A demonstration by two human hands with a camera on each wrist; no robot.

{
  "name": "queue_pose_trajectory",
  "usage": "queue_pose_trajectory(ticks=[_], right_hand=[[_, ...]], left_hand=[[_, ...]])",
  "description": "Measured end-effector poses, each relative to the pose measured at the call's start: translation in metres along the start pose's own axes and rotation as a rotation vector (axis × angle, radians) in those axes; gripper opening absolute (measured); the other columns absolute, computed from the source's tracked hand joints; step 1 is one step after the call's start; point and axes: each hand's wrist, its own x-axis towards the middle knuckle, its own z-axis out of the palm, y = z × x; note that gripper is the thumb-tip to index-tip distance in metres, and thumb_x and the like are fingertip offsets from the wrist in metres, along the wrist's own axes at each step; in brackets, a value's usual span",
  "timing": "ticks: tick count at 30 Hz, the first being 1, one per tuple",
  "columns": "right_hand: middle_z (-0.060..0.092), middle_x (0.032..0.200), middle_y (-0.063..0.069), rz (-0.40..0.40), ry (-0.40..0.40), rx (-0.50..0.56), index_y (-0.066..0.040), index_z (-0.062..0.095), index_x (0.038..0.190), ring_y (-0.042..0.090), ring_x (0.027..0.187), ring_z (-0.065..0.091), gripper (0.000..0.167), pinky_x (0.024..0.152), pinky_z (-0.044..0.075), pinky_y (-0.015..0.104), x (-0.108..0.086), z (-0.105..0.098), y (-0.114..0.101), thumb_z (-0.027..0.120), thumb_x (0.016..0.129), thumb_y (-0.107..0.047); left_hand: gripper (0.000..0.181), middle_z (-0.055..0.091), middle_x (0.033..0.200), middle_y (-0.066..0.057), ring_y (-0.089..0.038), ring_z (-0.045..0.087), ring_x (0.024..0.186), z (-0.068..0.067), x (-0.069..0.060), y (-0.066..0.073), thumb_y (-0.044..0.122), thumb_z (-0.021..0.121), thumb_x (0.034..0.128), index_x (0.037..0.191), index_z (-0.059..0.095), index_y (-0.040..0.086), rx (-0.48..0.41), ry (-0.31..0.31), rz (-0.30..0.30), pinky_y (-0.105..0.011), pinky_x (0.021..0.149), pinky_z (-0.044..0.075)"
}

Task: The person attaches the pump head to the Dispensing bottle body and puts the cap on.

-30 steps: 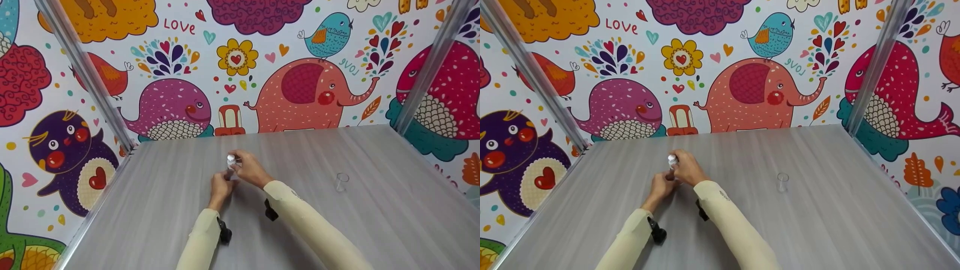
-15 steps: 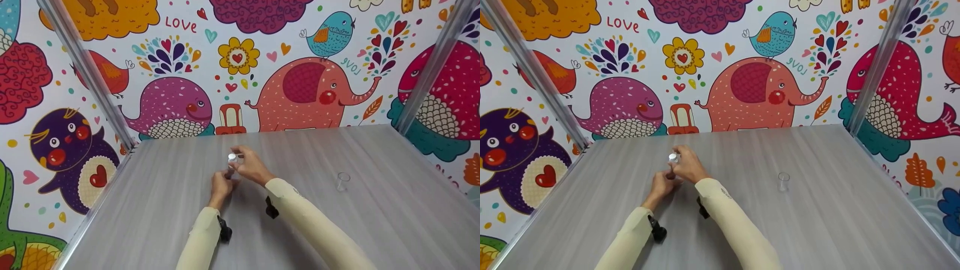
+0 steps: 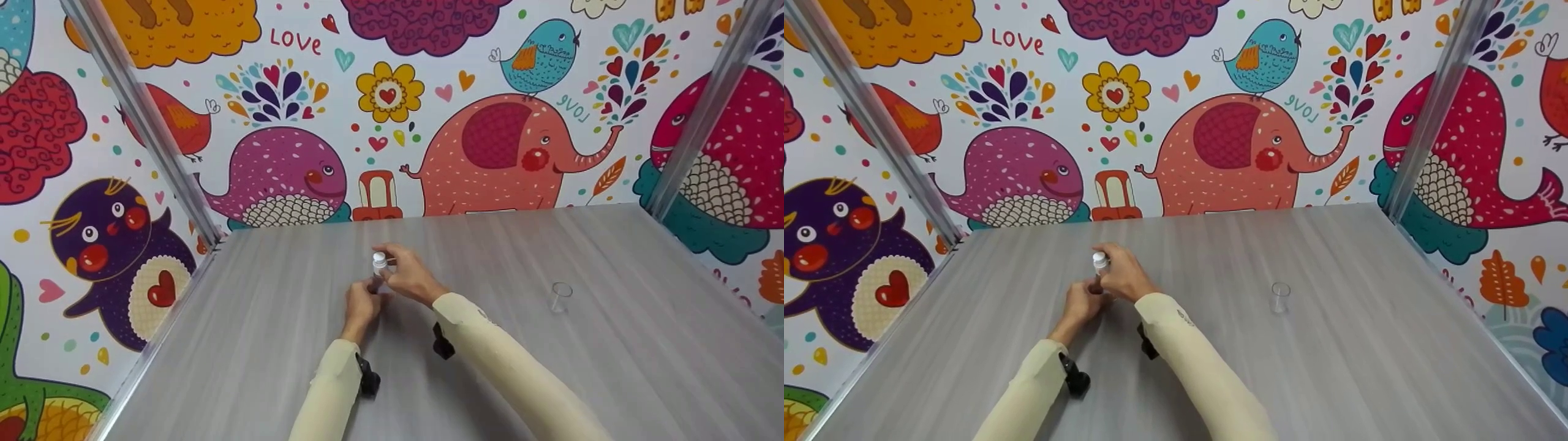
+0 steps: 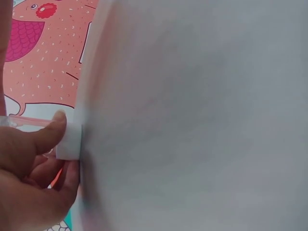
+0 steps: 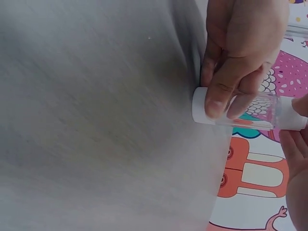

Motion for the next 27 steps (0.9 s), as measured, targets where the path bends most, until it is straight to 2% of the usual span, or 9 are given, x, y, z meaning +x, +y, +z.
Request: queue_pose_trajectory(ticks=[4, 13, 20, 23, 26, 27], right_hand=[[0.065, 0.128, 0.015, 0.021, 0.012, -0.002, -0.002, 0.056, 0.136, 0.028, 0.117, 0.064, 0.046, 0.101, 0.052, 0.038, -0.0001, 0.0008, 0.0018, 0.063, 0.091, 0.004], [0.067, 0.119, 0.016, -0.021, 0.066, 0.022, 0.001, 0.059, 0.130, 0.028, 0.108, 0.067, 0.042, 0.095, 0.055, 0.039, -0.0008, 0.0030, 0.0078, 0.069, 0.089, 0.002], [0.065, 0.124, 0.014, 0.012, 0.081, 0.025, -0.002, 0.057, 0.132, 0.026, 0.111, 0.065, 0.047, 0.096, 0.054, 0.037, -0.0007, 0.0017, 0.0072, 0.072, 0.089, -0.005], [0.063, 0.129, 0.015, 0.006, 0.093, 0.005, -0.004, 0.057, 0.133, 0.028, 0.114, 0.063, 0.047, 0.098, 0.054, 0.040, -0.0010, -0.0012, 0.0041, 0.072, 0.089, -0.010], [0.060, 0.132, 0.015, -0.010, 0.100, -0.018, -0.005, 0.058, 0.134, 0.031, 0.117, 0.062, 0.047, 0.099, 0.053, 0.044, -0.0020, -0.0040, 0.0024, 0.069, 0.089, -0.009], [0.060, 0.133, 0.015, -0.018, 0.100, -0.024, -0.006, 0.058, 0.134, 0.030, 0.118, 0.061, 0.047, 0.100, 0.053, 0.044, -0.0023, -0.0047, 0.0026, 0.068, 0.089, -0.008]], left_hand=[[0.018, 0.073, 0.085, -0.016, -0.019, 0.054, 0.075, 0.0002, -0.0001, -0.0003, 0.000, 0.077, 0.0728, 0.091, 0.075, -0.002, 0.003, 0.003, 0.008, -0.036, 0.074, 0.050], [0.019, 0.073, 0.086, -0.018, -0.019, 0.053, 0.073, 0.0008, -0.0007, -0.0024, -0.003, 0.075, 0.0725, 0.091, 0.075, -0.003, 0.018, 0.020, 0.017, -0.038, 0.074, 0.050], [0.014, 0.065, 0.072, -0.010, -0.019, 0.047, 0.068, 0.0007, 0.0007, -0.0024, -0.001, 0.078, 0.0712, 0.084, 0.074, -0.004, 0.003, 0.010, -0.015, -0.033, 0.066, 0.044], [0.021, 0.075, 0.087, -0.014, -0.020, 0.059, 0.076, -0.0006, 0.0002, -0.0004, 0.001, 0.077, 0.0732, 0.093, 0.077, -0.004, -0.015, -0.013, -0.051, -0.036, 0.075, 0.052], [0.030, 0.075, 0.108, -0.020, -0.024, 0.068, 0.092, -0.0010, -0.0007, 0.0019, 0.000, 0.076, 0.0757, 0.105, 0.075, -0.005, -0.039, -0.038, -0.075, -0.043, 0.086, 0.055], [0.031, 0.074, 0.110, -0.021, -0.026, 0.069, 0.094, -0.0009, -0.0008, 0.0028, 0.000, 0.075, 0.0762, 0.106, 0.075, -0.005, -0.037, -0.042, -0.080, -0.044, 0.087, 0.055]])
